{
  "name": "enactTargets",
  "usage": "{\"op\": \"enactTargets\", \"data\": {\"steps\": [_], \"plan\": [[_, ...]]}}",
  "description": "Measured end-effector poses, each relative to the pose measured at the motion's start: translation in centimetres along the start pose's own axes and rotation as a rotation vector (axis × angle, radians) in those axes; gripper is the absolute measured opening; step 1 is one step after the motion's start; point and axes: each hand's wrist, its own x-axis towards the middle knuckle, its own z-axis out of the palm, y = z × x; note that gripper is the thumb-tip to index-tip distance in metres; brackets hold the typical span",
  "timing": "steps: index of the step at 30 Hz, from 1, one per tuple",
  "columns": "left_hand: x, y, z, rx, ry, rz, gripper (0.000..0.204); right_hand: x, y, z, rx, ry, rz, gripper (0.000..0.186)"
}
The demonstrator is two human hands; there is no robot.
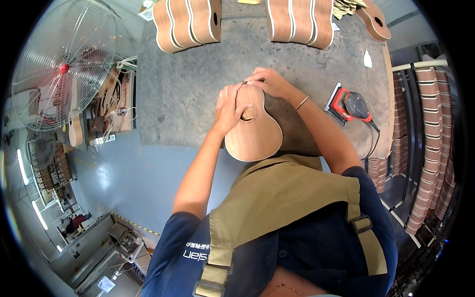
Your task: The person scrapes and inspects the binding on wooden ukulele bodies using a scraper and their hands. They pick up multiple bodies from a workbench, clean the edges with the tool, and wipe the surfaces.
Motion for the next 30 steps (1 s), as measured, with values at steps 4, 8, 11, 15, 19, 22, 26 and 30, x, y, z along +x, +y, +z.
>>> {"op": "enactTargets", "data": {"steps": [4,8,11,15,19,22,26,30], "plan": [[-0.1,0.0,0.2,-0.005,0.009,-0.017,0.068,-3.1,0.5,-0.1,-0.06,0.075,0.076,0.019],[-0.6,-0.1,0.2,0.016,0.03,-0.02,0.067,-7.3,-2.8,2.1,-0.067,0.212,0.243,0.022],[-0.4,0.4,0.1,0.013,0.032,-0.008,0.064,-9.3,-3.4,3.4,0.028,0.262,0.187,0.023],[-0.5,0.0,0.5,0.045,0.043,0.013,0.062,-11.3,-4.1,2.8,0.01,0.134,0.096,0.021],[-0.4,-0.6,0.8,0.077,0.049,0.021,0.062,-15.5,-5.3,2.0,-0.085,0.14,0.119,0.02],[-0.4,-0.9,1.3,0.099,0.09,0.05,0.062,-19.6,-7.3,4.9,-0.125,0.327,0.223,0.021],[-0.9,-0.5,1.1,0.134,0.124,0.034,0.062,-22.6,-8.8,11.9,0.013,0.734,0.302,0.019],[-4.2,0.6,0.4,0.222,0.222,-0.121,0.065,-21.8,-6.6,10.2,-0.191,0.789,0.21,0.019]]}}
